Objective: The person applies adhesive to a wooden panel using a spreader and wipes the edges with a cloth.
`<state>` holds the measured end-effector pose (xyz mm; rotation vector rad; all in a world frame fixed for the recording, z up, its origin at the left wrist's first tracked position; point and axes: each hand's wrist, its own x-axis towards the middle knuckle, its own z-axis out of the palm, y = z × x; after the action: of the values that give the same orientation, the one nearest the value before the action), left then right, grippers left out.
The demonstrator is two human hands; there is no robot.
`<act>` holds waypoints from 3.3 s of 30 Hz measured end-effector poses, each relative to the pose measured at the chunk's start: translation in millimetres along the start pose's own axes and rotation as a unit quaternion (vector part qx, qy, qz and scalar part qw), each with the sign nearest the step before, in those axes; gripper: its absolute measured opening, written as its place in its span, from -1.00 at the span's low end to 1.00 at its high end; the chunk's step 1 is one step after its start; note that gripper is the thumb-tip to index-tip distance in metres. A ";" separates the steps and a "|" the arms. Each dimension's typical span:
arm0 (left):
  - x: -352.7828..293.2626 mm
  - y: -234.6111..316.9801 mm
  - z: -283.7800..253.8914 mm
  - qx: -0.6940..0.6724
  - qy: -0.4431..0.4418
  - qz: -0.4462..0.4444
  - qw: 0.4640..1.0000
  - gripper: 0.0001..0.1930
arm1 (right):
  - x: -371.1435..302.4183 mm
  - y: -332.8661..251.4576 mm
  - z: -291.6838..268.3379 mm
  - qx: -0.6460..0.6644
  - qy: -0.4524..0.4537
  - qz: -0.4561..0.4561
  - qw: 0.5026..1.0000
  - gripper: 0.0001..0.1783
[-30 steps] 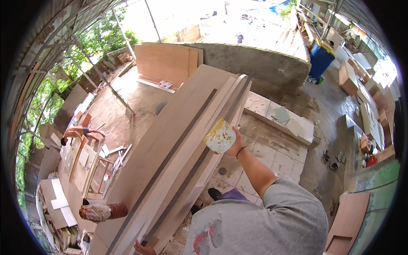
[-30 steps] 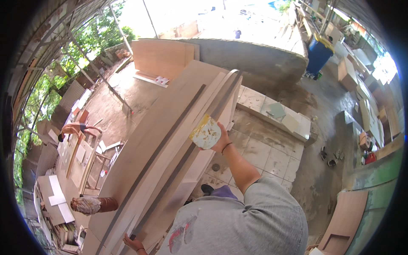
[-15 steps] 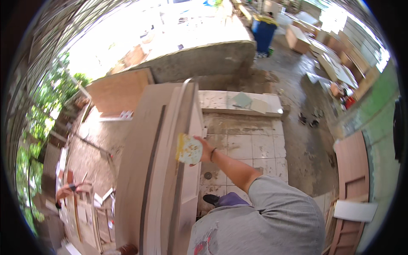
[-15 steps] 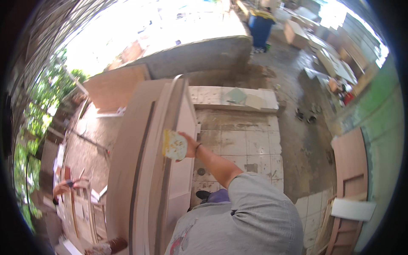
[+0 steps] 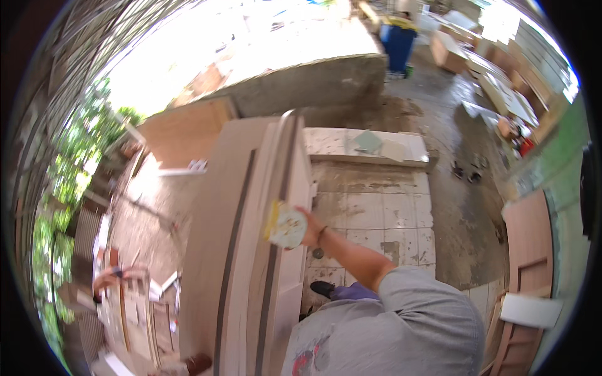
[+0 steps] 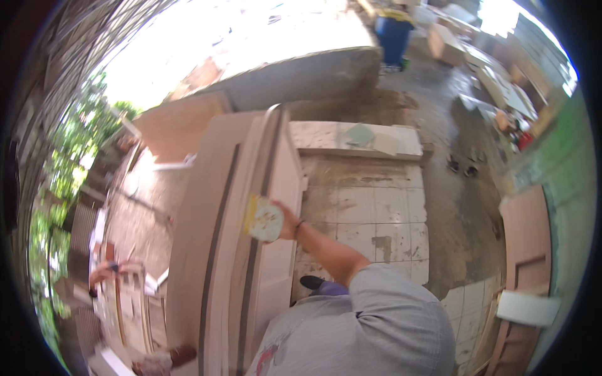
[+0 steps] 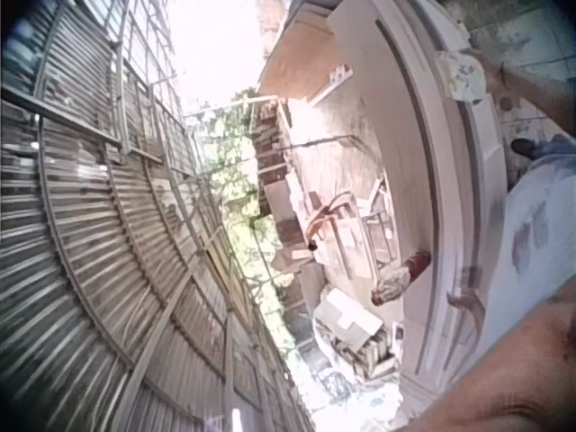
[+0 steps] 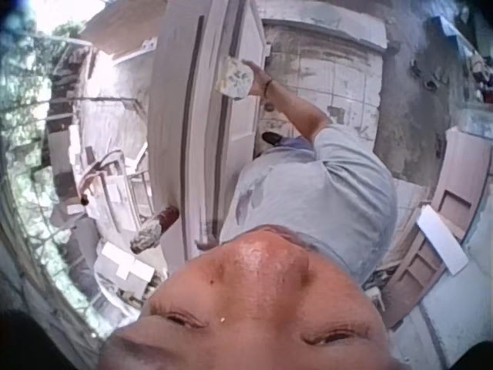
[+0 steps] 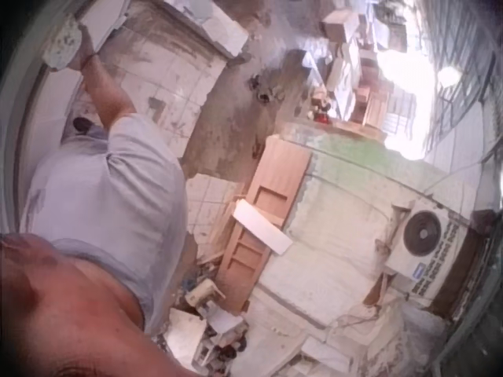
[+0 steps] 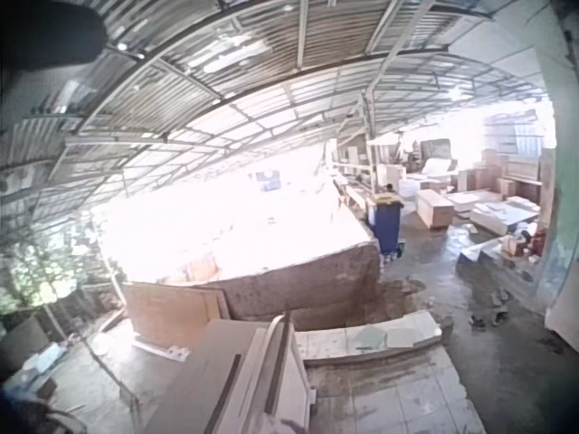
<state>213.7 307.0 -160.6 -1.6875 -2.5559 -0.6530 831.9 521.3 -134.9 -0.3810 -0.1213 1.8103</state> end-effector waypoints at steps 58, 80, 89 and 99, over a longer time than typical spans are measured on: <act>130.6 302.7 -176.4 -0.096 -0.638 0.135 0.752 -0.22 | -86.1 127.6 132.2 -0.053 -0.082 0.387 0.917 -0.22; 152.9 337.9 -192.8 0.059 -0.696 0.088 0.711 -0.29 | -88.1 133.2 161.6 -0.172 -0.098 0.421 0.885 -0.20; 149.8 336.8 -197.6 0.057 -0.691 0.082 0.716 -0.29 | -89.5 132.3 165.7 -0.158 -0.102 0.433 0.882 -0.23; 146.1 328.7 -196.0 0.059 -0.679 0.093 0.726 -0.31 | -90.0 132.6 171.0 -0.127 -0.099 0.429 0.889 -0.19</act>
<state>399.8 476.6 162.4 -2.9408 -2.6950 1.2729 675.5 418.8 6.3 -0.4755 -0.3830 2.7284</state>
